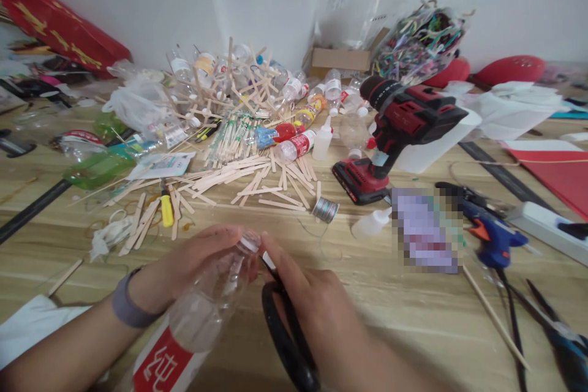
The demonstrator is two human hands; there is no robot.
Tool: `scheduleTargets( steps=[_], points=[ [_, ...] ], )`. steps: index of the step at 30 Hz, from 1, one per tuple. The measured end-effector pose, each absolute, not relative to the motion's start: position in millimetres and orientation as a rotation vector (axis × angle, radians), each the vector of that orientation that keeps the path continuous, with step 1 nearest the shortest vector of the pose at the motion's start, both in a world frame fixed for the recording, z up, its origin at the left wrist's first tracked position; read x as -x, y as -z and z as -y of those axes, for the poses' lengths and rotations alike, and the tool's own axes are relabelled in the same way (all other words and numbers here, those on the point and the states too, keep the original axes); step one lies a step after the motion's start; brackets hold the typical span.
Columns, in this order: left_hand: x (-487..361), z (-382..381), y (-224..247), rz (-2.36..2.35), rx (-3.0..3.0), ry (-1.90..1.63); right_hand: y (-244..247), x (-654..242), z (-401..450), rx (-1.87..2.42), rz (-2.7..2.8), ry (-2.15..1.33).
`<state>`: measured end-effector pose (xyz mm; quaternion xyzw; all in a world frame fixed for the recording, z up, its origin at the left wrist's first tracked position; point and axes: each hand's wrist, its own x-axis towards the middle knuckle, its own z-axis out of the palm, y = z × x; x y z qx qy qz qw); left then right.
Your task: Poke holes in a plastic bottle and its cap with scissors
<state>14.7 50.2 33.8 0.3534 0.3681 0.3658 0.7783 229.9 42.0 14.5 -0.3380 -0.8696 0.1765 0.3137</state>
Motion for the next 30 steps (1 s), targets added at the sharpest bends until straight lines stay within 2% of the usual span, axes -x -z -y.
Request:
scheduleTargets(
  steps=[8,16,30],
  points=[
    [-17,-50,-24,-0.772,-0.623,-0.773,-13,-225,-42,0.879,2.321,-0.448],
    [-19,-48,-24,-0.724,-0.668,-0.775,-13,-224,-40,0.844,2.302,-0.37],
    [-17,-51,-24,-0.759,-0.755,-0.738,-12,-227,-42,0.827,2.305,-0.429]
  ],
)
